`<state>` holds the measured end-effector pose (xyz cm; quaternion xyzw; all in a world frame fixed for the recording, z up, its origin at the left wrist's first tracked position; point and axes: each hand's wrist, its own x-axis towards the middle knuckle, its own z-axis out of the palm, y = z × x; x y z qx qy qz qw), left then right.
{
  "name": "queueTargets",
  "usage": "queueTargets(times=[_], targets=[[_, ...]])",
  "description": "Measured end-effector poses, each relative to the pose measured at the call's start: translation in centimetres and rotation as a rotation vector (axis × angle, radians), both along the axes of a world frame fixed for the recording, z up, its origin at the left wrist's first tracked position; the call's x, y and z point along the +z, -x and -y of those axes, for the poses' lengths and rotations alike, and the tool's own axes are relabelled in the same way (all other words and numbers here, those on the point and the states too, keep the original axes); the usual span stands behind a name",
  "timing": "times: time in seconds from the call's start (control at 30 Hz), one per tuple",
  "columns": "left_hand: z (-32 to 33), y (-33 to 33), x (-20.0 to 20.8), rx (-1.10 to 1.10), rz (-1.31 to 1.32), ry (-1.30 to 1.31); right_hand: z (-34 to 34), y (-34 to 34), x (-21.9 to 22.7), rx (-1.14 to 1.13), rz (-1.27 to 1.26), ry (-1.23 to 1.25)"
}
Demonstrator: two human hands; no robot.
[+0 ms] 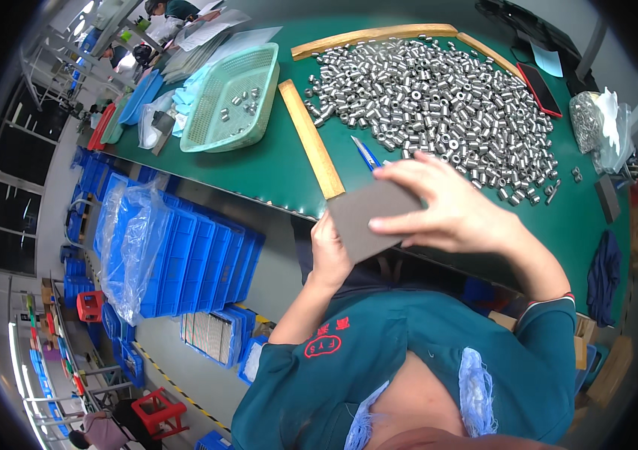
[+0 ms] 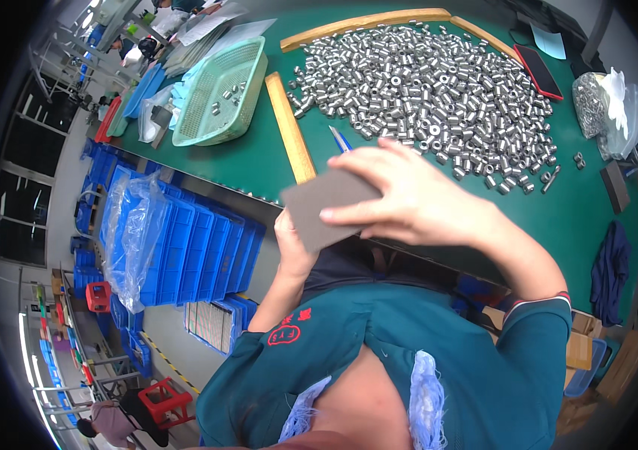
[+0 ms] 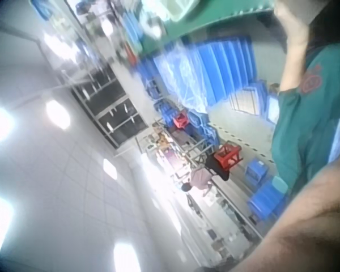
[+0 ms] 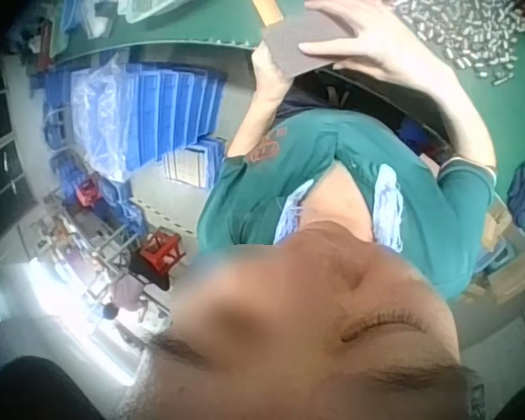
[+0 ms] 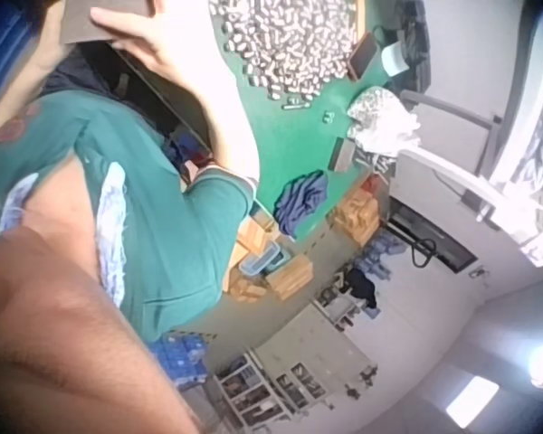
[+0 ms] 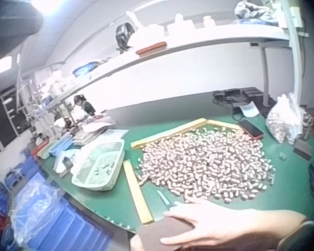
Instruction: The person processes metal components by turning them by hand, scraping their holes with a metal pick, and smoothing them against an abrasive block.
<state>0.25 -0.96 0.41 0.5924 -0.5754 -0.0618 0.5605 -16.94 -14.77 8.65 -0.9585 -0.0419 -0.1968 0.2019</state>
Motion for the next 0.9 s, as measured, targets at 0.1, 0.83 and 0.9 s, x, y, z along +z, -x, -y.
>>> queueTargets(times=[0.1,0.83,0.9], targets=[[-0.1,-0.3,-0.5,0.022,-0.104,-0.056,1.2,0.3,0.1,-0.049,-0.046,0.034],[0.6,0.8,-0.3,-0.042,-0.195,-0.065,0.5,0.1,-0.2,-0.119,-0.004,0.05],[0.3,0.7,-0.6,-0.025,-0.123,-0.046,0.1,0.1,0.1,-0.087,-0.036,0.085]])
